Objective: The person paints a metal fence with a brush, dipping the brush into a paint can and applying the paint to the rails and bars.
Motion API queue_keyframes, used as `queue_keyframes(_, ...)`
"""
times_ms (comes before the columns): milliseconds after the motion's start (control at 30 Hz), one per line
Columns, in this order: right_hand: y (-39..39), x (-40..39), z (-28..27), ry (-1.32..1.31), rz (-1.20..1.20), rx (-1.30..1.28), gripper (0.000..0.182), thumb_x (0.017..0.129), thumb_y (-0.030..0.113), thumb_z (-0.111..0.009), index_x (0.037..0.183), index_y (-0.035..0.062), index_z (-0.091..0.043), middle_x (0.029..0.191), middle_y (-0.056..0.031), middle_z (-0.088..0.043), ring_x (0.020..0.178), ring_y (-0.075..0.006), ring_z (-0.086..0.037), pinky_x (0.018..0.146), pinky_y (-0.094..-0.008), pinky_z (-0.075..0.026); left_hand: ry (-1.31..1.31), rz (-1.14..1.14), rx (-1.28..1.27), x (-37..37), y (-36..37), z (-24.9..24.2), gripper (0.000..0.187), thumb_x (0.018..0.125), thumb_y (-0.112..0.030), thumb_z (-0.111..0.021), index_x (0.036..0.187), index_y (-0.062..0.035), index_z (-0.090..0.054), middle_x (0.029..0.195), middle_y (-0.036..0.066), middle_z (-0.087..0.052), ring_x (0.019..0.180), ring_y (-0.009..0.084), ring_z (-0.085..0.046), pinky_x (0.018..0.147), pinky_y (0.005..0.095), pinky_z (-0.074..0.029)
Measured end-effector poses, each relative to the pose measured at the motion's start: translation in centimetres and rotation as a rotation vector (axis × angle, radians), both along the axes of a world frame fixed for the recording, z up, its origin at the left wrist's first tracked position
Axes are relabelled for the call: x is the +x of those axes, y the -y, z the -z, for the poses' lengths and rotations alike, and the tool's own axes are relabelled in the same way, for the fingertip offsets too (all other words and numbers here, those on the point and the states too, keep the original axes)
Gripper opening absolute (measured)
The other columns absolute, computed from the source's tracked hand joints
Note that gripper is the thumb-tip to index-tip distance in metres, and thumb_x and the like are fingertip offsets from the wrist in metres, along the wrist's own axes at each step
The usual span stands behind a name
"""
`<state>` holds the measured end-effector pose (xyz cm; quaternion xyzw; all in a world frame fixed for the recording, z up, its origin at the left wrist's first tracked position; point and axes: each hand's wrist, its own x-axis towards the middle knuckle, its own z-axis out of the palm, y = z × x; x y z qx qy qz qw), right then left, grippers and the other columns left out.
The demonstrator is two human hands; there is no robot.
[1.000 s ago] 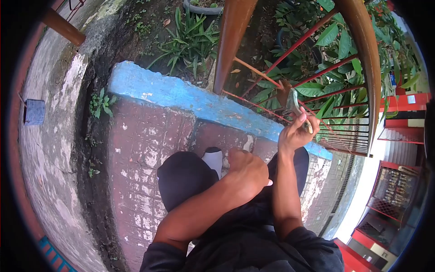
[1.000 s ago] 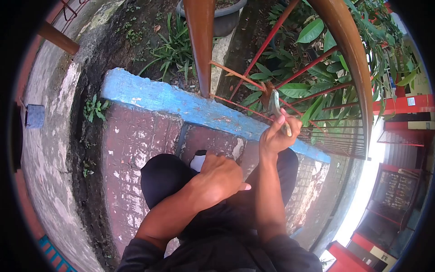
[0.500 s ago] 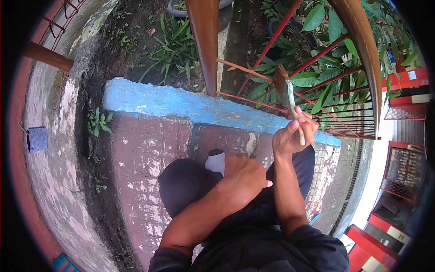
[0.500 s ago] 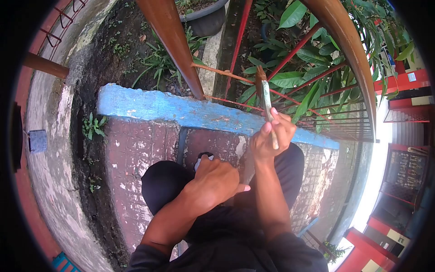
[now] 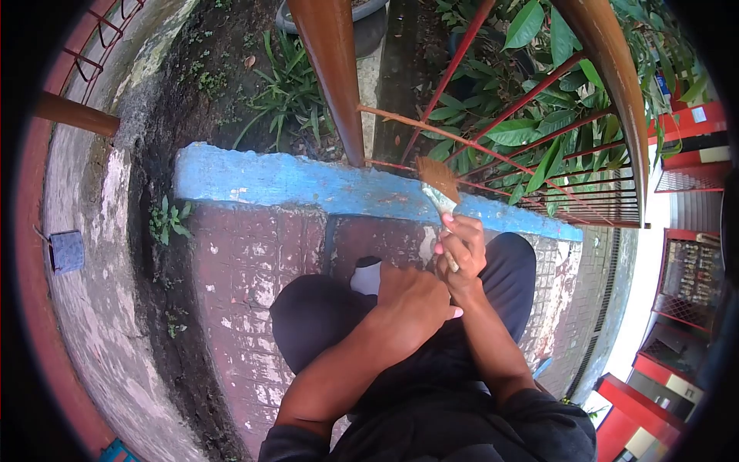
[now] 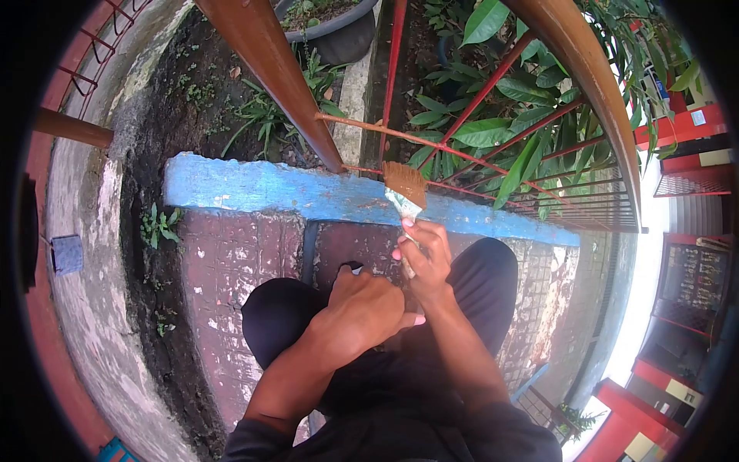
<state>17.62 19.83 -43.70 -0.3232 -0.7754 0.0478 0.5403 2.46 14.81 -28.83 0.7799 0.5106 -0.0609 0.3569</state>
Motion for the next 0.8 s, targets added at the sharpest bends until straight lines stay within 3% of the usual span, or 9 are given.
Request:
queue_keyframes(67,-0.7,0.2,-0.4,-0.004,-0.002,0.015,0.050,0.064,-0.014,-0.086,0.107,0.0036,-0.067,0.122,-0.0178,-0.072,0.093,-0.0344,-0.071,0.065,-0.0368,-0.060,0.004,-0.005,0.030,-0.1,0.0,-0.1,0.053,0.099,-0.058,-0.070,0.091,-0.0072,-0.083,0.087,0.014,-0.079,0.089,0.0326,-0.077,0.090,0.0554,-0.051)
queue_keyframes(300,-5.0,1.2,-6.4,-0.046,0.016,0.029,0.049,0.074,-0.011,-0.082,0.115,0.0043,-0.063,0.121,-0.0172,-0.073,0.094,-0.0340,-0.071,0.074,-0.0409,-0.060,-0.007,-0.002,-0.041,-0.1,0.1,-0.1,0.055,0.100,-0.057,-0.068,0.088,-0.0058,-0.082,0.087,0.015,-0.079,0.091,0.0353,-0.077,0.088,0.0542,-0.051)
queue_keyframes(367,-5.0,1.1,-7.2,-0.030,0.036,0.193,0.046,0.076,-0.011,-0.081,0.116,0.0039,-0.063,0.124,-0.0175,-0.071,0.096,-0.0346,-0.071,0.076,-0.0398,-0.060,0.010,-0.018,-0.043,-0.1,0.2,0.1,0.055,0.100,-0.057,-0.068,0.087,-0.0058,-0.082,0.087,0.015,-0.079,0.091,0.0357,-0.077,0.088,0.0544,-0.051)
queue_keyframes(533,-4.7,0.1,-5.0,-0.051,0.084,0.096,0.052,0.069,-0.018,-0.078,0.114,0.0035,-0.066,0.125,-0.0176,-0.070,0.097,-0.0338,-0.070,0.075,-0.0393,-0.060,0.003,-0.020,0.000,0.0,0.4,0.2,0.054,0.100,-0.057,-0.068,0.086,-0.0063,-0.082,0.087,0.015,-0.079,0.089,0.0347,-0.077,0.090,0.0572,-0.052)
queue_keyframes(800,-1.0,-0.5,-1.4,-0.007,-0.011,-0.061,0.052,0.062,-0.015,-0.081,0.107,0.0037,-0.066,0.117,-0.0154,-0.072,0.089,-0.0320,-0.071,0.072,-0.0396,-0.060,0.019,-0.048,0.017,-0.1,0.7,0.3,0.055,0.100,-0.057,-0.069,0.084,-0.0055,-0.081,0.083,0.014,-0.078,0.086,0.0333,-0.077,0.090,0.0580,-0.053)
